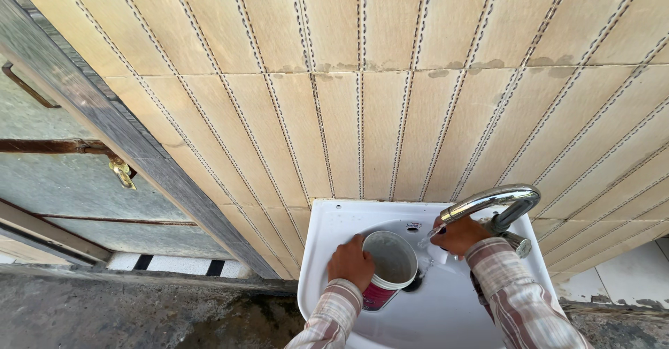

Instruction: The person applies adhesive from a tube to a pipe joint and attaches plumbing components underneath a sink, then opens a tap to run water into a plastic cup while testing for leaks.

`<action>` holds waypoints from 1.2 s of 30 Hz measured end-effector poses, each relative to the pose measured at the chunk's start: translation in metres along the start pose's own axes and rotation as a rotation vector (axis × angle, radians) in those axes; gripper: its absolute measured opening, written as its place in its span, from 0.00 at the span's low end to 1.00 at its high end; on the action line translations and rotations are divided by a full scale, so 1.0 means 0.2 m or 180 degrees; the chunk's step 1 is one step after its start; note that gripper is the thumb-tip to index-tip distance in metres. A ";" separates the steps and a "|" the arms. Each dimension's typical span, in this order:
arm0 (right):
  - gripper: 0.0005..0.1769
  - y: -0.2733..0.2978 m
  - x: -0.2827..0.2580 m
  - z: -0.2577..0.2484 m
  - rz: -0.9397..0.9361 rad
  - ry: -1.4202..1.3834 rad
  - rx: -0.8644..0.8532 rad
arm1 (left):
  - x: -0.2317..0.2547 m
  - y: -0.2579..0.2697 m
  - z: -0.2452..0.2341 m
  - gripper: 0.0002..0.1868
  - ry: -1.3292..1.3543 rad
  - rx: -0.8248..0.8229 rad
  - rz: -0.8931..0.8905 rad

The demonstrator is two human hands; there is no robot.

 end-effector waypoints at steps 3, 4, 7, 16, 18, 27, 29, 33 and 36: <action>0.12 -0.09 0.11 0.17 -0.0080 0.0081 -0.0081 | -0.03 0.00 0.07 0.15 0.0177 0.0081 0.0083; 0.11 -0.13 0.15 0.23 -0.0157 0.0025 -0.0120 | -0.04 0.00 0.09 0.16 0.0241 0.0073 0.0084; 0.10 -0.21 0.27 0.46 -0.0466 0.0372 0.0710 | -0.06 0.04 0.12 0.16 0.0276 -0.0094 -0.0219; 0.15 -0.21 0.42 0.76 -0.0500 0.0374 0.0442 | -0.03 0.07 0.11 0.21 0.0327 -0.0079 -0.0301; 0.16 -0.17 0.45 0.72 -0.0473 0.0281 0.0962 | -0.02 0.09 0.11 0.21 0.0386 -0.0057 -0.0335; 0.19 -0.12 0.54 0.72 -0.0541 -0.0121 0.0356 | -0.07 0.15 0.16 0.23 0.0947 0.0030 -0.0458; 0.19 -0.05 0.54 0.72 -0.0411 0.0040 0.0858 | -0.09 0.15 0.18 0.25 0.1062 -0.0002 -0.0470; 0.18 0.07 0.44 0.74 -0.0393 -0.0039 0.0143 | -0.10 0.13 0.22 0.28 0.1173 0.0014 -0.0259; 0.12 0.11 0.41 0.75 -0.0116 -0.0548 -0.0292 | -0.10 0.14 0.22 0.29 0.1291 -0.0054 -0.0207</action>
Point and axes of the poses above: each hand's wrist, its own y-axis away from the middle knuckle, its own z-axis out of the palm, x = y × z, the point moved 1 cm from there along -y, towards the middle knuckle, and after that the axes turned 1 degree about y, right-handed, at the moved point
